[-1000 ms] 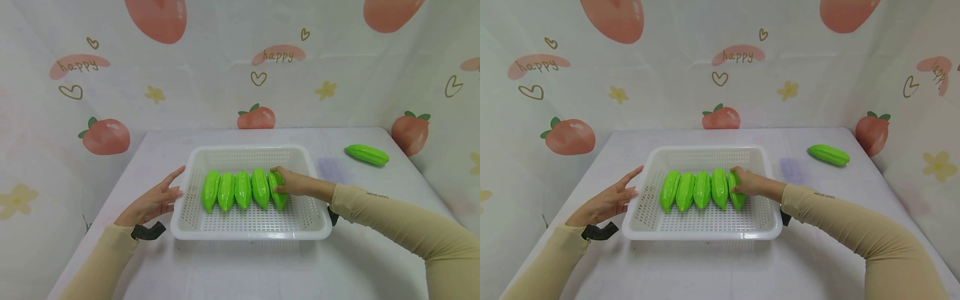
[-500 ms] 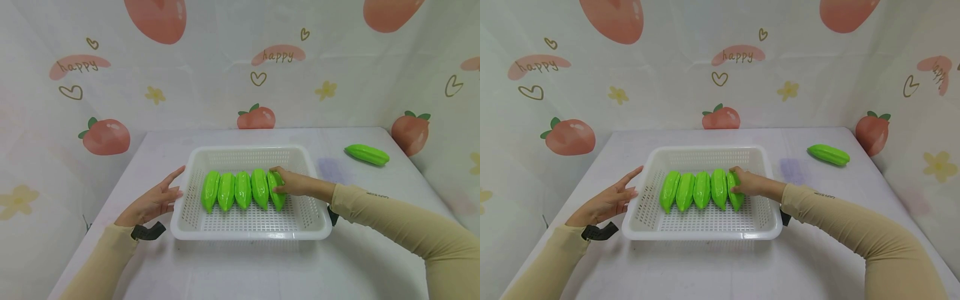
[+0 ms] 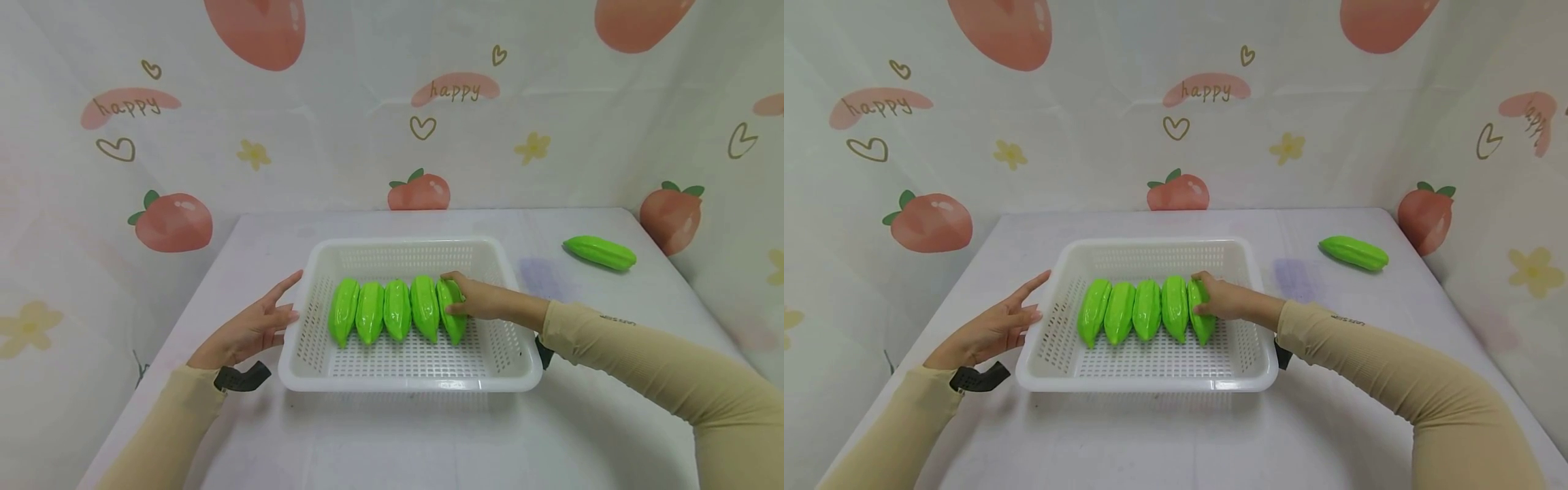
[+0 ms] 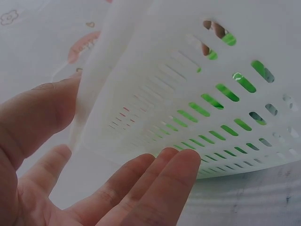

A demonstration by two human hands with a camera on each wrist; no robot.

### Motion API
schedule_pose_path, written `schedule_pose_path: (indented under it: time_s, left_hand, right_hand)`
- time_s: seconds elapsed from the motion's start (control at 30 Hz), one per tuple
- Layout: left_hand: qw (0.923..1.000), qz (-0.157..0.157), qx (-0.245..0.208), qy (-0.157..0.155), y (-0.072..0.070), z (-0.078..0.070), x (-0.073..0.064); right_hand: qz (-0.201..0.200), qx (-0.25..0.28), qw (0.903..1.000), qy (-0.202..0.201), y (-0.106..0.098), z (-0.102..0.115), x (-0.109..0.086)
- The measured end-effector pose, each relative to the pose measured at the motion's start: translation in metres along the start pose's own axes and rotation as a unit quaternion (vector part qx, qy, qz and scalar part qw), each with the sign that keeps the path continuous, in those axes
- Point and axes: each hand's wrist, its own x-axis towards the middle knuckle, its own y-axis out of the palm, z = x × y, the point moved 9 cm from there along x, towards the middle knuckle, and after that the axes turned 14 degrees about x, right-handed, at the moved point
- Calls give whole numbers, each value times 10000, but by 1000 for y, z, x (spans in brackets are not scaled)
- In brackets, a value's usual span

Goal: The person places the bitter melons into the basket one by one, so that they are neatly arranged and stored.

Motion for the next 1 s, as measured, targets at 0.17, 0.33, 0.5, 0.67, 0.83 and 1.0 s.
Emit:
schedule_pose_path:
  time_s: [0.17,0.33,0.5,0.67,0.83,1.0]
  left_hand:
    - [9999,44,-98,-3,1,0,0]
    - [9999,82,-136,-2,1,1,1]
    - [9999,65,-84,5,1,1,0]
    - [10000,55,-56,5,1,1,0]
    - [10000,65,-47,16,2,-1,0]
    - [10000,75,-1,40,2,-2,-1]
  right_hand:
    - [-5,-12,10000,-2,0,-1,0]
    - [-12,15,10000,-17,0,-2,1]
    - [-100,5,9999,-63,-2,0,1]
    - [-269,16,9996,-122,-5,2,-1]
    - [-406,149,9984,-376,-10,6,-2]
    - [-536,241,9958,-705,-14,12,-3]
